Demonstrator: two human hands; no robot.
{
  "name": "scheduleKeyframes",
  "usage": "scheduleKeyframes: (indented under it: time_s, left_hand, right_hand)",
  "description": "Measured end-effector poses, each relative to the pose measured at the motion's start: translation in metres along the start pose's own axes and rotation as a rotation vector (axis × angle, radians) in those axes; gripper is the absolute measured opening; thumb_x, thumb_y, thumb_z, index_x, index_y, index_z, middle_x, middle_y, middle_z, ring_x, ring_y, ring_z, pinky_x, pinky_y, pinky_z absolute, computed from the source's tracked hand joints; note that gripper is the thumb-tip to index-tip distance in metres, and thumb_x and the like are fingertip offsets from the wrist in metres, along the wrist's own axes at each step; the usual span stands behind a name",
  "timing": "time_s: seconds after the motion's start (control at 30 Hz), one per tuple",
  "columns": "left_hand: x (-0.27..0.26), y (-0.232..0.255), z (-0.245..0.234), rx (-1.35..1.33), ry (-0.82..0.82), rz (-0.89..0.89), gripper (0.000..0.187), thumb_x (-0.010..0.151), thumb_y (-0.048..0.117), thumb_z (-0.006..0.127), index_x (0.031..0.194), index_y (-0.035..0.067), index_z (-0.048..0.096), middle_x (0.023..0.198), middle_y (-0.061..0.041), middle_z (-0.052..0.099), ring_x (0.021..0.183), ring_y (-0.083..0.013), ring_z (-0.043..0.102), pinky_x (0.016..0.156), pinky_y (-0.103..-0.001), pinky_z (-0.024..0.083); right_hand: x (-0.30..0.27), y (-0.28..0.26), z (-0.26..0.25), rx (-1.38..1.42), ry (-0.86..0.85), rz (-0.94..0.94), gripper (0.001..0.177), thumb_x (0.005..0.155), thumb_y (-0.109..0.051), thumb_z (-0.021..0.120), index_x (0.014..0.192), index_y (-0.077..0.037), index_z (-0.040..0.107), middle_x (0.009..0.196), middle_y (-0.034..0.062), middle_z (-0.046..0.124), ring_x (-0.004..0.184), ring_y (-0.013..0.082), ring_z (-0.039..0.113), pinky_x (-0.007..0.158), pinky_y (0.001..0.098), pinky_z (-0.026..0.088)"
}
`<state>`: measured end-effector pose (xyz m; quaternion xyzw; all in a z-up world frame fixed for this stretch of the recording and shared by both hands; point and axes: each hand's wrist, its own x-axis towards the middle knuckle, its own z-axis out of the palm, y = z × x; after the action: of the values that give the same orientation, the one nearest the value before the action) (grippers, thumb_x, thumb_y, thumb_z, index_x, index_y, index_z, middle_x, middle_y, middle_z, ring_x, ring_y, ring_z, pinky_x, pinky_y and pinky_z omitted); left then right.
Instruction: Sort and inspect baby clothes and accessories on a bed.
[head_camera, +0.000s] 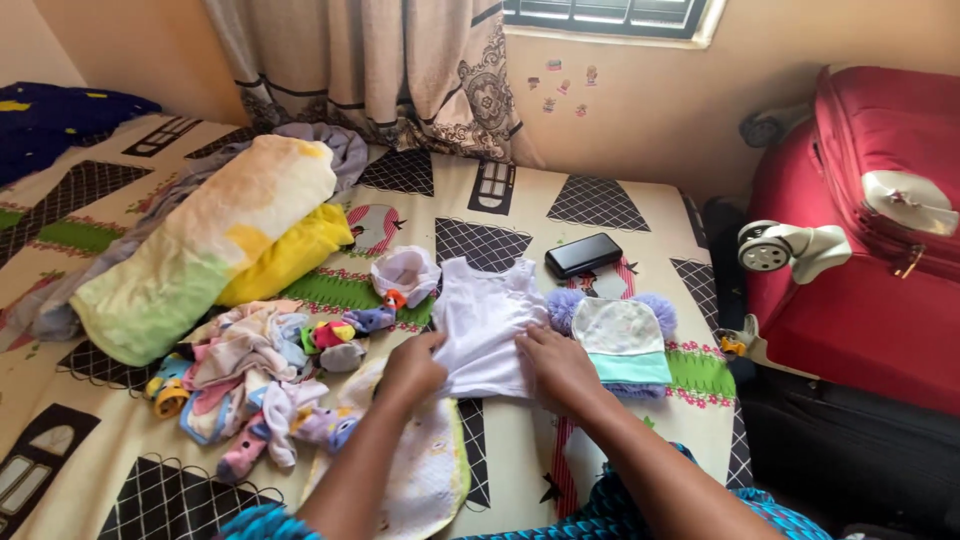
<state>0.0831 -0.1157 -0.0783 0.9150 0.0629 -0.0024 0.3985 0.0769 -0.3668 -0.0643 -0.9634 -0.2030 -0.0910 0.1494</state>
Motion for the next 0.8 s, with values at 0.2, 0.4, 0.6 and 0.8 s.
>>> scheduleKeyframes:
  time_s: [0.2,0.4,0.6,0.8]
  left_hand:
    - [-0.033,0.042,-0.037,0.24,0.095,0.09,0.071,0.083,0.028,0.074,0.148,0.011,0.051,0.146,-0.021,0.052,0.134,-0.0351,0.054,0.112,-0.04,0.047]
    - [-0.059,0.063,-0.01,0.657,-0.214,0.202,0.069,0.099,0.054,0.048,0.159,0.027,0.026,0.171,-0.003,0.01,0.157,-0.0259,0.009,0.123,-0.06,0.008]
    - [-0.025,0.018,-0.005,0.763,-0.206,0.178,0.082,0.095,0.066,0.036,0.163,0.024,0.015,0.172,0.002,0.008,0.158,-0.0204,0.012,0.123,-0.061,0.001]
    - [-0.034,0.076,-0.056,0.664,-0.067,0.057,0.077,0.098,0.071,0.044,0.16,0.026,0.039,0.143,-0.01,0.062,0.133,-0.0284,0.057,0.117,-0.047,0.039]
  right_hand:
    - [0.002,-0.025,-0.018,0.035,0.026,-0.012,0.05,0.093,-0.017,0.056,0.142,-0.006,0.055,0.156,0.0162,0.046,0.149,0.0324,0.038,0.122,0.0442,0.028]
    - [-0.006,-0.024,0.016,-0.095,-0.07,-0.032,0.078,0.099,-0.06,0.039,0.156,-0.008,0.031,0.167,0.0147,0.021,0.155,0.0321,0.015,0.121,0.0553,0.014]
    - [-0.002,-0.004,0.031,-0.196,-0.128,0.052,0.095,0.096,-0.074,0.032,0.16,-0.006,0.021,0.168,0.0144,0.017,0.157,0.0302,0.009,0.122,0.0549,0.01]
    - [-0.002,-0.007,0.03,-0.183,-0.131,0.067,0.093,0.095,-0.073,0.032,0.16,-0.008,0.019,0.168,0.0135,0.015,0.156,0.0292,0.007,0.121,0.0541,0.007]
